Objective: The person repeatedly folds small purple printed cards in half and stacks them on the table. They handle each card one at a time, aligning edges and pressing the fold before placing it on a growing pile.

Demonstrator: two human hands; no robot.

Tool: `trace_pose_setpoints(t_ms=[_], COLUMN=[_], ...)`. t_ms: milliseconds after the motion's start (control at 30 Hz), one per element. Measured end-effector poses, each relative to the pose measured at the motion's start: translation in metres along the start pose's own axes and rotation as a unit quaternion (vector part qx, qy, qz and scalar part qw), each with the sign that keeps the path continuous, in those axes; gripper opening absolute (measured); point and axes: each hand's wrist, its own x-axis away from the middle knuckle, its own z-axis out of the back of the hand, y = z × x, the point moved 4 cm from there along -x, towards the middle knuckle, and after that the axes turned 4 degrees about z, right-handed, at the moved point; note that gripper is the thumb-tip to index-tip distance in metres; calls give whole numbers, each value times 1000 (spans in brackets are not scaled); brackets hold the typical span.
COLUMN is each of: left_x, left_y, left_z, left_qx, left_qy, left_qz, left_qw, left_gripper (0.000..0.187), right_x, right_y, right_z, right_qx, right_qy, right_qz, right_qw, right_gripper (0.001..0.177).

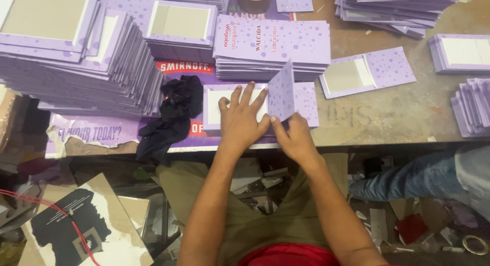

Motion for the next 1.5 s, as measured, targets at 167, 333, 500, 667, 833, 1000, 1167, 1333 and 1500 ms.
trace_pose_setpoints(t_ms=[167, 333, 500, 667, 833, 1000, 1167, 1333, 1500], left_x=[1, 7, 18, 47, 58, 40, 34, 38, 65], left_y=[0, 3, 2, 8, 23, 33, 34, 26, 9], left_z=[0, -1, -4, -7, -13, -23, -24, 4, 39], left_qx=[-14, -30, -43, 33, 20, -10, 37, 128, 304], left_qy=[-7, 42, 86, 122, 164, 157, 197, 290, 326], left_qz=[-4, -17, -37, -84, -66, -41, -10, 32, 193], left_qw=[1000, 999, 995, 988, 984, 987, 980, 948, 874], left_gripper=[67, 64, 55, 52, 53, 51, 42, 31, 25], right_x=[3, 6, 7, 8, 12, 12, 10, 11, 16], right_y=[9, 5, 13, 26, 34, 16, 1, -10, -3], right_z=[5, 3, -1, -2, -10, -5, 1, -5, -13], right_qx=[-77, 22, -48, -93, -230, -219, -76, 13, 19], right_qy=[11, 7, 24, 56, 87, 57, -10, -18, -26], right_qz=[-18, 96, 16, 7, -29, -1, -6, 119, 128], right_qw=[997, 995, 998, 994, 969, 974, 997, 993, 991], right_gripper=[30, 30, 27, 24, 24, 29, 38, 45, 47])
